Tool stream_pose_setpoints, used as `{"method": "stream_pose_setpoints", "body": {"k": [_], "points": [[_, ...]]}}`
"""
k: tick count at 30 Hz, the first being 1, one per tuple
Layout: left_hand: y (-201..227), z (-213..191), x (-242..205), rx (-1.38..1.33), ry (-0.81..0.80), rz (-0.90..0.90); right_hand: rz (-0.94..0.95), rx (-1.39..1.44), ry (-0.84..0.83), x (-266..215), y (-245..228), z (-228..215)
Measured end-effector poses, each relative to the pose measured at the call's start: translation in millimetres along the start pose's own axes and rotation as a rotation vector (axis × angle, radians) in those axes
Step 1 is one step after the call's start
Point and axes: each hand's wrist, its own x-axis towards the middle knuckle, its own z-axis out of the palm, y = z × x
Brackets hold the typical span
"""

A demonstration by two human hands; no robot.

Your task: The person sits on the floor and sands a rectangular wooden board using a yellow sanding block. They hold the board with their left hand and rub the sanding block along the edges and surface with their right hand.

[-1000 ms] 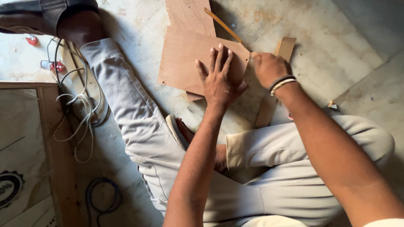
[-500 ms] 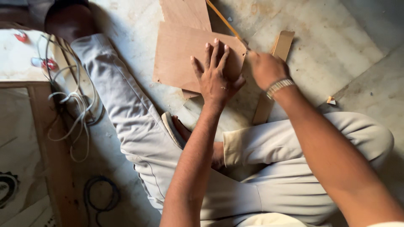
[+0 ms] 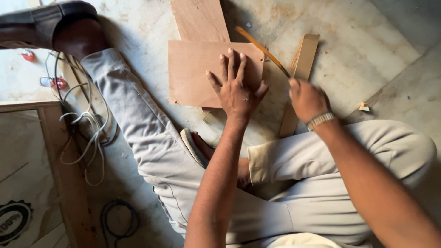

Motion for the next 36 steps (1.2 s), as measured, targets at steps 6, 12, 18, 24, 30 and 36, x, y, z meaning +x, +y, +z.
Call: {"method": "stream_pose_setpoints", "body": {"k": [6,12,18,24,30,36], "points": [[1.9,-0.4,-0.1,0.028,0.030,-0.022,-0.136,-0.134,0.046,73.2,-66.3,10.2],[0.9,8.9,3.5,0.051,-0.015,-0.041,-0.161,0.012,0.134,16.1,-10.4,13.7],[-5.8,7.2,16.4,0.047,0.061,-0.187,-0.120,0.208,-0.029,-60.3,53.8,-29.3],[-2.8,9.7,3.0,0.077,0.074,-0.108,0.214,1.104,-0.156,-4.8,27.7,-45.7],[-15.7,5.6,-10.4,-0.070,0.091,0.003,0.240,1.109,-0.253,21.1,-2.2,-9.7],[-105.2,-26.5,32.1,0.316,0.382,-0.267,0.153,1.155,-0.380,28.1,11.3,29.3]]}}
